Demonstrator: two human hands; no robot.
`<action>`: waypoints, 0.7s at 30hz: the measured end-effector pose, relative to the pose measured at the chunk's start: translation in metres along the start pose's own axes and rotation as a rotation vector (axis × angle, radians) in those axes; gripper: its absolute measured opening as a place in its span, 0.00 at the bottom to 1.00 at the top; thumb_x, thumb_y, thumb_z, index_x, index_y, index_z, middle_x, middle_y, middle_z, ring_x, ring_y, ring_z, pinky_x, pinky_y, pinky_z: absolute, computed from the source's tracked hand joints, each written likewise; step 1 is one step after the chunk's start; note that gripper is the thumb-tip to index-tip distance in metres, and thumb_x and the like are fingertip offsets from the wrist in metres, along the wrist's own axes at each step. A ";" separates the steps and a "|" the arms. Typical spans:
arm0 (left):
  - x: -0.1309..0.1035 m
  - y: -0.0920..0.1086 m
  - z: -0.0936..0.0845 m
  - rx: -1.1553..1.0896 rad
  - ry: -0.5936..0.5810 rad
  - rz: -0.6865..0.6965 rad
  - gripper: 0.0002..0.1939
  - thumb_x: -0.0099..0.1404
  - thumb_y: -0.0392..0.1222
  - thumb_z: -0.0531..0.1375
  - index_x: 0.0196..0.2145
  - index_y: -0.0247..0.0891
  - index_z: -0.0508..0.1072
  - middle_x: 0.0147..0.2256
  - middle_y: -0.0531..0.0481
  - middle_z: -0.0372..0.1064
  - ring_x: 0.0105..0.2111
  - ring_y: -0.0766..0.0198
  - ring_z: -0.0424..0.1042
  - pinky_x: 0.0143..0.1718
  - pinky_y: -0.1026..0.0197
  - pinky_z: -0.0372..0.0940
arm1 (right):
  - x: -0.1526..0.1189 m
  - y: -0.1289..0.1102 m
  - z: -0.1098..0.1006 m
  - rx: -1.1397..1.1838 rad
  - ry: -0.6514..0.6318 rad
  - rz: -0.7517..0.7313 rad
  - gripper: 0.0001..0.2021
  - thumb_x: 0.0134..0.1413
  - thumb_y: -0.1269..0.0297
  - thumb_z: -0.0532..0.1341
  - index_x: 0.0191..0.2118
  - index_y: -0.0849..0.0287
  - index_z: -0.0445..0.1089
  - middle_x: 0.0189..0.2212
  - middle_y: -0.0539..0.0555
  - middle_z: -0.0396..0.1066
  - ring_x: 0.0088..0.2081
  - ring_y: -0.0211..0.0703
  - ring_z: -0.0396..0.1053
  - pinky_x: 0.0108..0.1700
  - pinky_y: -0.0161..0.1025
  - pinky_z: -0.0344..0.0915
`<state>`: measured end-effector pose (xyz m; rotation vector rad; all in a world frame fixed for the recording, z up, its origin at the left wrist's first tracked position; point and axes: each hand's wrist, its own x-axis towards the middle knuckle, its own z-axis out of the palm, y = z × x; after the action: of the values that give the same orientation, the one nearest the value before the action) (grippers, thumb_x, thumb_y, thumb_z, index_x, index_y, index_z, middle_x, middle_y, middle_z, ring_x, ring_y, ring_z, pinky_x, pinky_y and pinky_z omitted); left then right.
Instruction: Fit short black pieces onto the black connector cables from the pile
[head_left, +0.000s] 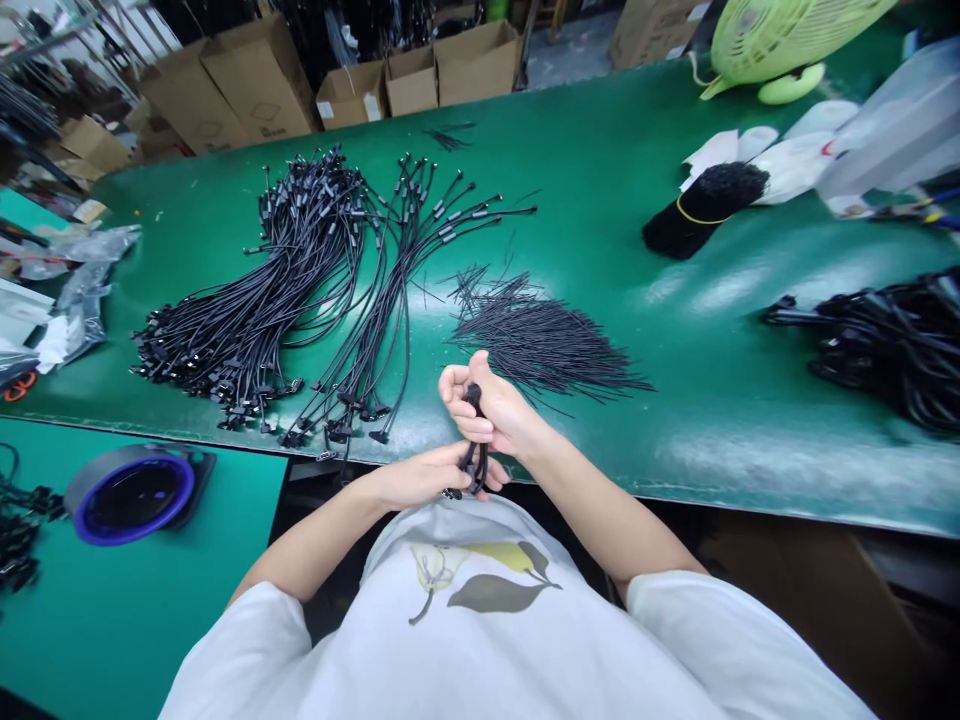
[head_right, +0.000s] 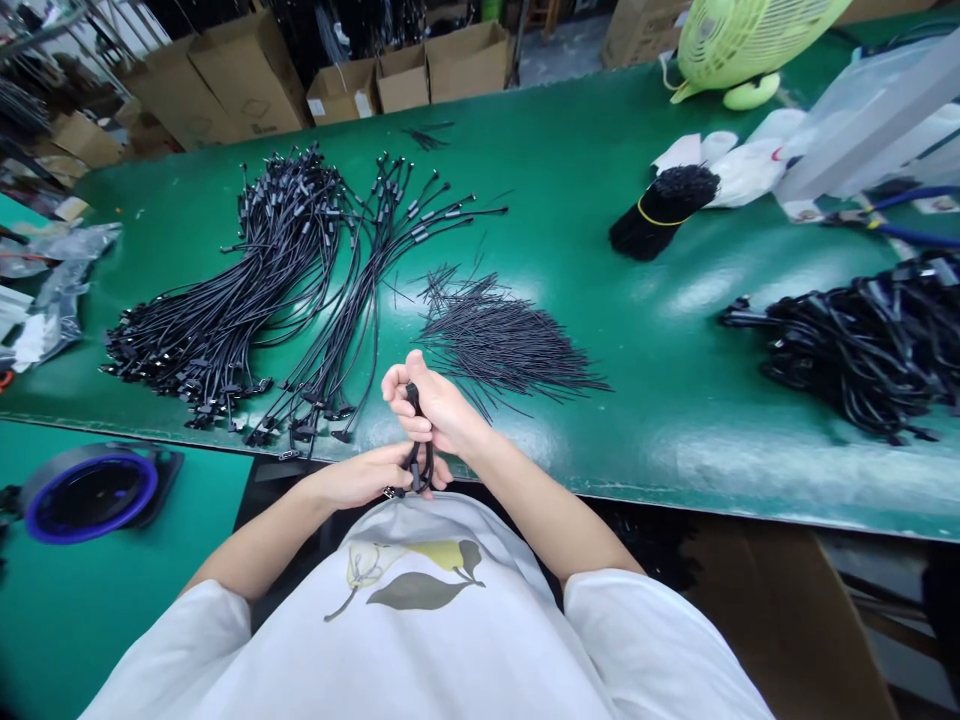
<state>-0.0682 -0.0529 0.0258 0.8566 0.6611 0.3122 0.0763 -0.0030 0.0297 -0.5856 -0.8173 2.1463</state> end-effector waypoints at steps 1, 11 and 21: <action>-0.001 0.000 -0.001 0.042 0.009 0.017 0.16 0.58 0.46 0.64 0.41 0.32 0.72 0.40 0.43 0.68 0.39 0.61 0.67 0.44 0.56 0.61 | -0.001 -0.001 0.000 0.014 0.003 -0.009 0.30 0.51 0.31 0.55 0.28 0.60 0.63 0.15 0.41 0.51 0.12 0.25 0.41 0.12 0.25 0.41; 0.010 -0.009 0.004 0.032 0.222 0.171 0.35 0.62 0.71 0.48 0.29 0.31 0.70 0.27 0.48 0.63 0.24 0.68 0.59 0.28 0.62 0.54 | -0.009 -0.002 0.016 -0.015 0.114 -0.362 0.32 0.39 0.31 0.63 0.37 0.58 0.66 0.26 0.45 0.58 0.20 0.27 0.54 0.20 0.28 0.53; 0.007 -0.012 0.020 -0.239 0.373 0.181 0.30 0.56 0.68 0.60 0.29 0.32 0.71 0.24 0.53 0.58 0.24 0.69 0.55 0.21 0.67 0.51 | -0.022 0.017 0.023 -0.468 0.358 -0.707 0.33 0.42 0.29 0.60 0.44 0.52 0.65 0.33 0.50 0.62 0.28 0.36 0.62 0.30 0.36 0.64</action>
<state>-0.0499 -0.0689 0.0228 0.6335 0.8731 0.7112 0.0676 -0.0370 0.0366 -0.7479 -1.1212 1.1731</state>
